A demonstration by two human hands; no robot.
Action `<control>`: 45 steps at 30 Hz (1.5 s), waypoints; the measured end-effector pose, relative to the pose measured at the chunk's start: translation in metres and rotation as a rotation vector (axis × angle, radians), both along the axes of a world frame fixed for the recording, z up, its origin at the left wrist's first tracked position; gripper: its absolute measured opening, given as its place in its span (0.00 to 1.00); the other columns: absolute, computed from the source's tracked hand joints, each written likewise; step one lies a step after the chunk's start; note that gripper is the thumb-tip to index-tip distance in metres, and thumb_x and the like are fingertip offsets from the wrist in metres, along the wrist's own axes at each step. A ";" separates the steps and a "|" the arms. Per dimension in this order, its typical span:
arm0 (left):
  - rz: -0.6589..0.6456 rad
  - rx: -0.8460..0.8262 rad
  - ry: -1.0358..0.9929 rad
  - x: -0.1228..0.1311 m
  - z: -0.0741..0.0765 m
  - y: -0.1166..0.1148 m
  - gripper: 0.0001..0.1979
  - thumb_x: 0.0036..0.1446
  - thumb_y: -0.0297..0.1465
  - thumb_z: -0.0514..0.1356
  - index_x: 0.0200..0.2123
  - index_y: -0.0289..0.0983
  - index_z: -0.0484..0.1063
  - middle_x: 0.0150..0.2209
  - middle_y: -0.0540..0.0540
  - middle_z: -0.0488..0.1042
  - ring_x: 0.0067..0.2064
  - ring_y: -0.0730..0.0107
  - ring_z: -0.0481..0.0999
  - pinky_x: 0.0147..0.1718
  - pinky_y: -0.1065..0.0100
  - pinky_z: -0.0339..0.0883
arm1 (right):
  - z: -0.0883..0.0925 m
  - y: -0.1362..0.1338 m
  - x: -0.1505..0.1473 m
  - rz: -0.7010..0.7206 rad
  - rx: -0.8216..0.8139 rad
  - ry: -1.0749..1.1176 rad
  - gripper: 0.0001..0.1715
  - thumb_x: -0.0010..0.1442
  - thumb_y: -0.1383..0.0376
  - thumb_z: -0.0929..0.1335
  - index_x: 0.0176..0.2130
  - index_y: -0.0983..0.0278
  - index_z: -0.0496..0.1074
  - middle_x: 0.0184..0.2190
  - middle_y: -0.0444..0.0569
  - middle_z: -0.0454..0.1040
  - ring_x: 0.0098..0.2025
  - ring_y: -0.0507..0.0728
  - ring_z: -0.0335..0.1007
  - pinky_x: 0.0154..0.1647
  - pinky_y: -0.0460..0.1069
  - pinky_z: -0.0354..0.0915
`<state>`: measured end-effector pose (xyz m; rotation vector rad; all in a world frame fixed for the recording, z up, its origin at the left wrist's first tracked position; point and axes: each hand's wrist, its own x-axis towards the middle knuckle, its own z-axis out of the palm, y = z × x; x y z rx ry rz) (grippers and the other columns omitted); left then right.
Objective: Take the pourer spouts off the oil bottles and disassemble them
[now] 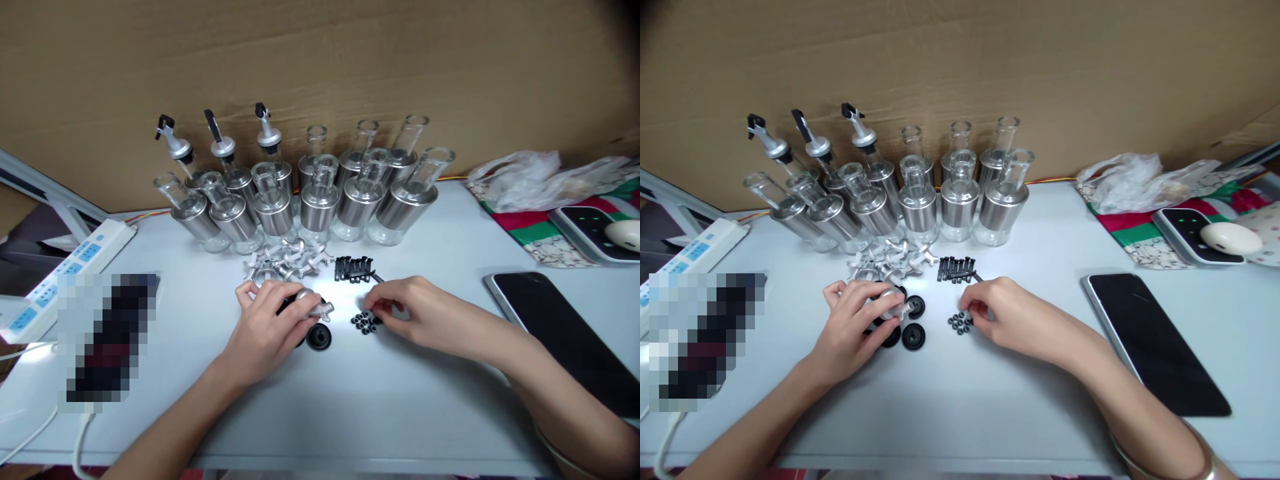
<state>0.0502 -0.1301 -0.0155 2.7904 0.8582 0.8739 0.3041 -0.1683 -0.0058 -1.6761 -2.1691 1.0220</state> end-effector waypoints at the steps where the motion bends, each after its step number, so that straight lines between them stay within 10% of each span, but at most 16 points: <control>1: -0.001 0.000 0.000 0.000 0.000 0.000 0.08 0.67 0.29 0.49 0.46 0.39 0.65 0.39 0.46 0.73 0.38 0.66 0.69 0.38 0.62 0.47 | 0.000 0.000 0.000 0.006 -0.007 -0.001 0.13 0.54 0.71 0.64 0.38 0.62 0.75 0.29 0.46 0.76 0.28 0.54 0.70 0.30 0.48 0.63; 22: 0.001 -0.002 -0.022 0.000 0.001 0.000 0.07 0.66 0.29 0.51 0.45 0.40 0.66 0.40 0.47 0.73 0.38 0.66 0.69 0.38 0.62 0.47 | 0.000 0.001 0.007 0.024 -0.017 -0.022 0.05 0.51 0.71 0.64 0.30 0.62 0.67 0.22 0.40 0.67 0.24 0.50 0.61 0.26 0.45 0.58; 45: 0.006 0.011 -0.015 0.000 0.001 0.000 0.07 0.67 0.29 0.50 0.45 0.39 0.65 0.39 0.46 0.73 0.38 0.66 0.69 0.38 0.62 0.47 | -0.002 -0.001 0.002 0.077 -0.045 -0.013 0.20 0.52 0.67 0.68 0.47 0.60 0.70 0.33 0.45 0.73 0.33 0.54 0.69 0.34 0.47 0.64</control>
